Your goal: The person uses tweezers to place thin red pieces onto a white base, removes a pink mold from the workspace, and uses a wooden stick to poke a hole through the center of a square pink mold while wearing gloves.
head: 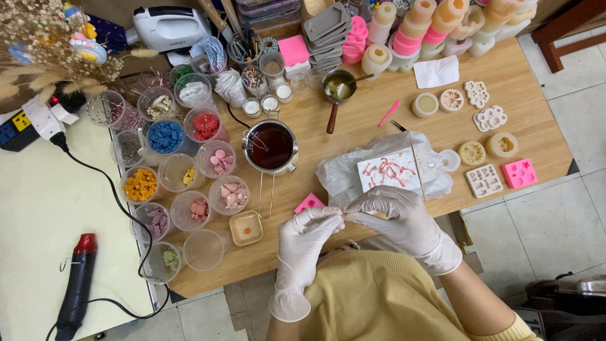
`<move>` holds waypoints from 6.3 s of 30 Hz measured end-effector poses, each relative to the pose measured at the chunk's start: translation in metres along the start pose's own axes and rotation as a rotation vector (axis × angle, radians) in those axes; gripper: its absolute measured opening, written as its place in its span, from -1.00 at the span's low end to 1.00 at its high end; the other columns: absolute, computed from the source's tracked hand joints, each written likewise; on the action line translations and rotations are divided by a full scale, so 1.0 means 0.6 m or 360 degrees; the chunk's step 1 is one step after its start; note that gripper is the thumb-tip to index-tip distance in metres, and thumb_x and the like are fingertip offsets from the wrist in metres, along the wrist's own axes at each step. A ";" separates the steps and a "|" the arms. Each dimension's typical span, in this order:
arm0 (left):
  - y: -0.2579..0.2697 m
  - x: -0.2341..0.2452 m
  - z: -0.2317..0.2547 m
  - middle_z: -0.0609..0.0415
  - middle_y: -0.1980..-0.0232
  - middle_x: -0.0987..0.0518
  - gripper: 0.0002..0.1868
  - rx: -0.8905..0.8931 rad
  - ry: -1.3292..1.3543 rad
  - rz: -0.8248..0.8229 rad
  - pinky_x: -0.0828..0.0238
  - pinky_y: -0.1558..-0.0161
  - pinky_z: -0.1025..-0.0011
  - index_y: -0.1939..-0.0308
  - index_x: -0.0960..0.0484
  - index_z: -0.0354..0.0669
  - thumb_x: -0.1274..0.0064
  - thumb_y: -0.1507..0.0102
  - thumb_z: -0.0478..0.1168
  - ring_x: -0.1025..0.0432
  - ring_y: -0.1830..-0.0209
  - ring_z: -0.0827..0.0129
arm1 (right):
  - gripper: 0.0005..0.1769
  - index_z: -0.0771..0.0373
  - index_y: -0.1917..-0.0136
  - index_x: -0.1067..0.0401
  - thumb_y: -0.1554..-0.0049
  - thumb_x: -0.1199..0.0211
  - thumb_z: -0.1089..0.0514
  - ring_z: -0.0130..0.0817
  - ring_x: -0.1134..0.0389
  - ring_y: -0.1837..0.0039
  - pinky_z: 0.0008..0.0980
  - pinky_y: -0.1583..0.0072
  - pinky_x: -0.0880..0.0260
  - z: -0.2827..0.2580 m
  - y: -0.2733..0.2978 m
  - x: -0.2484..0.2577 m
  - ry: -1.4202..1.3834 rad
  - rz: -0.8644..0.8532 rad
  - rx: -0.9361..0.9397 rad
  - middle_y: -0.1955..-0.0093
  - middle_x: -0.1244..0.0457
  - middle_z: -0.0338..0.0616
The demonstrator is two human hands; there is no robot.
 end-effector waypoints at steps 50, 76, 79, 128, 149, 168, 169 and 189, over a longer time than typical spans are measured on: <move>0.102 -0.294 0.014 0.07 0.06 -0.49 -0.75 -0.1900 -0.1882 -0.0468 -0.38 0.10 0.21 -0.08 -0.55 -0.16 -0.07 -0.32 -0.29 -0.42 0.11 0.18 | -0.26 -0.02 -0.68 0.02 -0.37 0.13 -0.32 -0.15 0.01 -0.63 -0.11 -0.57 -0.01 0.137 -0.065 -0.005 -0.3446 0.0486 -0.0039 -0.69 0.07 -0.02; -0.103 0.082 0.179 -0.35 -0.62 -0.12 -0.21 -0.1039 0.0326 0.0500 0.16 -0.55 0.01 -0.62 0.03 -0.12 0.30 -0.43 0.21 -0.03 -0.65 -0.10 | -0.53 0.18 -0.25 -0.38 -0.13 -0.45 0.14 -0.09 -0.38 -0.04 -0.20 -0.07 -0.39 -0.096 0.022 -0.170 -0.0063 0.0023 0.0522 -0.04 -0.29 -0.07; -0.107 0.081 0.175 -0.30 -0.60 -0.15 -0.24 -0.1015 0.0301 0.0516 0.12 -0.54 0.02 -0.59 0.01 -0.15 0.31 -0.43 0.18 -0.06 -0.63 -0.07 | -0.47 0.27 -0.20 -0.36 -0.02 -0.48 0.10 -0.02 -0.36 -0.01 -0.16 -0.02 -0.39 -0.109 0.027 -0.160 -0.0143 0.0064 0.0532 -0.01 -0.28 -0.01; -0.214 0.216 -0.298 -0.09 0.14 -0.69 -0.56 -0.0063 -0.1372 0.0501 -0.50 0.06 0.22 0.03 -0.65 -0.25 -0.21 -0.23 0.04 -0.60 0.16 0.14 | -0.51 0.16 -0.32 -0.50 -0.10 -0.37 0.19 -0.27 -0.45 0.18 -0.35 0.06 -0.39 0.275 0.017 0.091 0.0774 0.0452 -0.0625 0.14 -0.44 -0.10; 0.014 0.004 0.017 0.08 -0.05 -0.66 -0.60 -0.0074 0.0331 0.0129 -0.38 -0.22 0.31 -0.16 -0.57 -0.26 -0.08 -0.33 -0.11 -0.52 -0.04 0.43 | -0.84 0.35 -0.04 -0.48 -0.16 -0.30 0.35 -0.53 -0.35 0.00 -0.49 -0.03 -0.40 0.128 0.060 -0.093 -0.1008 0.0342 -0.0629 -0.02 -0.40 -0.19; 0.017 -0.024 0.008 0.07 -0.10 -0.64 -0.65 -0.0074 0.0400 0.0143 -0.42 -0.23 0.31 -0.16 -0.55 -0.23 -0.03 -0.34 -0.16 -0.51 -0.11 0.44 | -0.83 0.32 0.05 -0.57 -0.04 -0.43 0.34 -0.54 -0.43 0.06 -0.46 -0.06 -0.47 0.071 0.050 -0.058 -0.0528 0.0499 -0.0414 0.09 -0.46 -0.22; 0.018 -0.022 0.007 0.06 -0.10 -0.63 -0.65 -0.0069 0.0387 0.0171 -0.42 -0.23 0.32 -0.16 -0.54 -0.23 -0.03 -0.34 -0.15 -0.51 -0.12 0.44 | -0.83 0.31 0.06 -0.59 -0.04 -0.45 0.33 -0.53 -0.45 0.05 -0.46 -0.07 -0.49 0.069 0.049 -0.056 -0.0498 0.0496 -0.0425 0.08 -0.47 -0.22; 0.021 -0.042 -0.004 0.09 -0.12 -0.59 -0.63 0.0040 0.0387 0.0220 -0.52 -0.12 0.30 -0.23 -0.47 -0.11 0.01 -0.35 -0.15 -0.49 -0.12 0.42 | -0.73 0.10 0.14 -0.61 0.14 -0.58 0.09 -0.30 -0.41 0.05 -0.35 0.04 -0.39 -0.001 0.032 -0.028 0.0384 0.0607 -0.0183 0.10 -0.40 -0.26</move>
Point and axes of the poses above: each hand's wrist, its own y-axis away from the middle knuckle, its own x-axis out of the back of the hand, z = x × y, the point moved 9 cm from there along -y, towards the middle knuckle
